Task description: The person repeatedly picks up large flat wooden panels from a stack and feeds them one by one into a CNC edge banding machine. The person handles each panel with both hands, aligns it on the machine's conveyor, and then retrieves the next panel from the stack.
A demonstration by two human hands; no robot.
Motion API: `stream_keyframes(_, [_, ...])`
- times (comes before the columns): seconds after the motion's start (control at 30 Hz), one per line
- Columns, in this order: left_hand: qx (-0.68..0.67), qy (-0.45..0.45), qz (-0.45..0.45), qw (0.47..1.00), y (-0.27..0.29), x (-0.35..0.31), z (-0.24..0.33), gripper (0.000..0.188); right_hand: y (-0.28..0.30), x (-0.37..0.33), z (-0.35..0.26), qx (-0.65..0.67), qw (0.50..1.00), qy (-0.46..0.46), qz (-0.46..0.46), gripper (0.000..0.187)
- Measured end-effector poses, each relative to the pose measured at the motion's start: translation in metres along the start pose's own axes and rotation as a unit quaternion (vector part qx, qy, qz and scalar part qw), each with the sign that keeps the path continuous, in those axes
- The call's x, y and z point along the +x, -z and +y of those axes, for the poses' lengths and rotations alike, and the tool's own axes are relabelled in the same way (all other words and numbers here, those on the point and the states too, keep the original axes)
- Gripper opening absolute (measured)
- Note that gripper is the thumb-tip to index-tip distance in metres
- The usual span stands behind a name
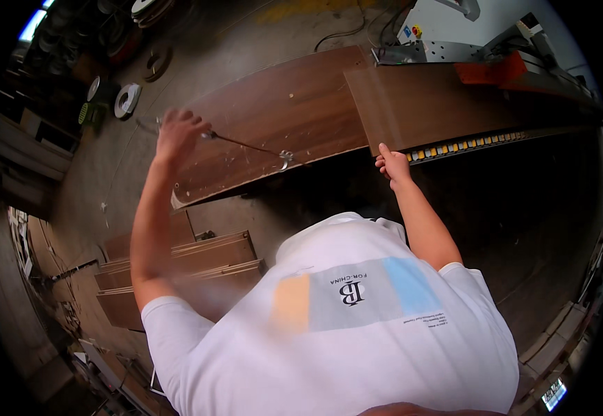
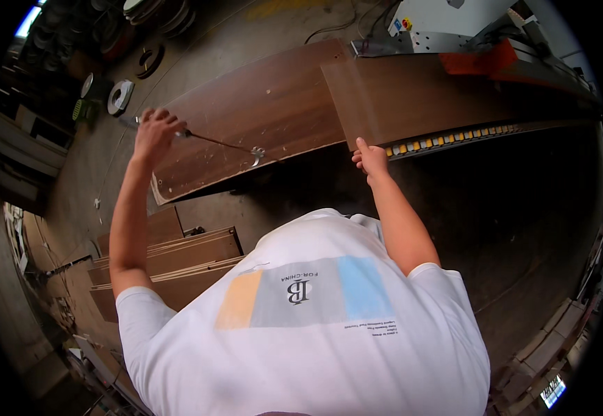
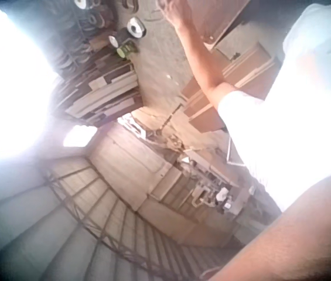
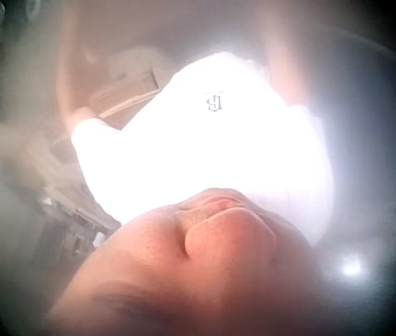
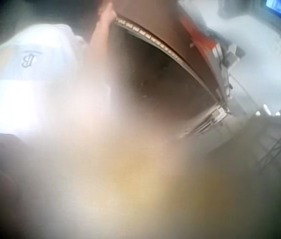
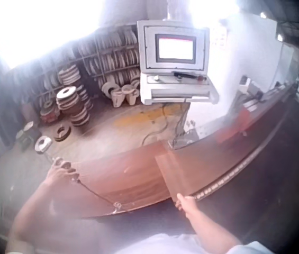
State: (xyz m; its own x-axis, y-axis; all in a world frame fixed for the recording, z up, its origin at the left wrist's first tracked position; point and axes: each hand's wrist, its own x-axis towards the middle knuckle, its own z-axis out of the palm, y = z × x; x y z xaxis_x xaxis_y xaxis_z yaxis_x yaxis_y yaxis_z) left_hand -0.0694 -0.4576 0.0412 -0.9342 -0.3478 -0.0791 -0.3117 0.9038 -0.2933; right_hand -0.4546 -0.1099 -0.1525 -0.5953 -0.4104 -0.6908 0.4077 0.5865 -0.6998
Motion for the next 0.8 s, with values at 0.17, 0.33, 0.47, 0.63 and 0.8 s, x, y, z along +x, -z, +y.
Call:
stream_keyframes(0.17, [-0.031, -0.083, 0.259, 0.962, 0.026, 0.094, -0.004, 0.025, 0.042, 0.023, -0.004, 0.025, 0.999, 0.019, 0.012, 0.043])
stream_keyframes(0.33, [-0.646, 0.148, 0.496, 0.561, 0.008, 0.153, 0.083, 0.012, 0.074, 0.046, -0.015, -0.026, 0.994, 0.091, 0.048, 0.047])
stream_keyframes(0.47, [-0.776, 0.336, 0.525, 0.1, 0.035, 0.115, 0.159, 0.027, 0.068, 0.023, -0.061, -0.036, 0.989, 0.141, 0.007, 0.049])
stream_keyframes(0.63, [-0.727, 0.478, 0.489, 0.067, 0.01, 0.035, 0.264, 0.028, -0.007, 0.012, -0.083, -0.12, 0.875, 0.447, -0.14, 0.024])
stream_keyframes(0.8, [-0.688, 0.572, 0.432, -0.114, -0.014, -0.046, 0.37, 0.031, -0.096, -0.04, -0.099, -0.298, 0.596, 0.651, -0.362, 0.032])
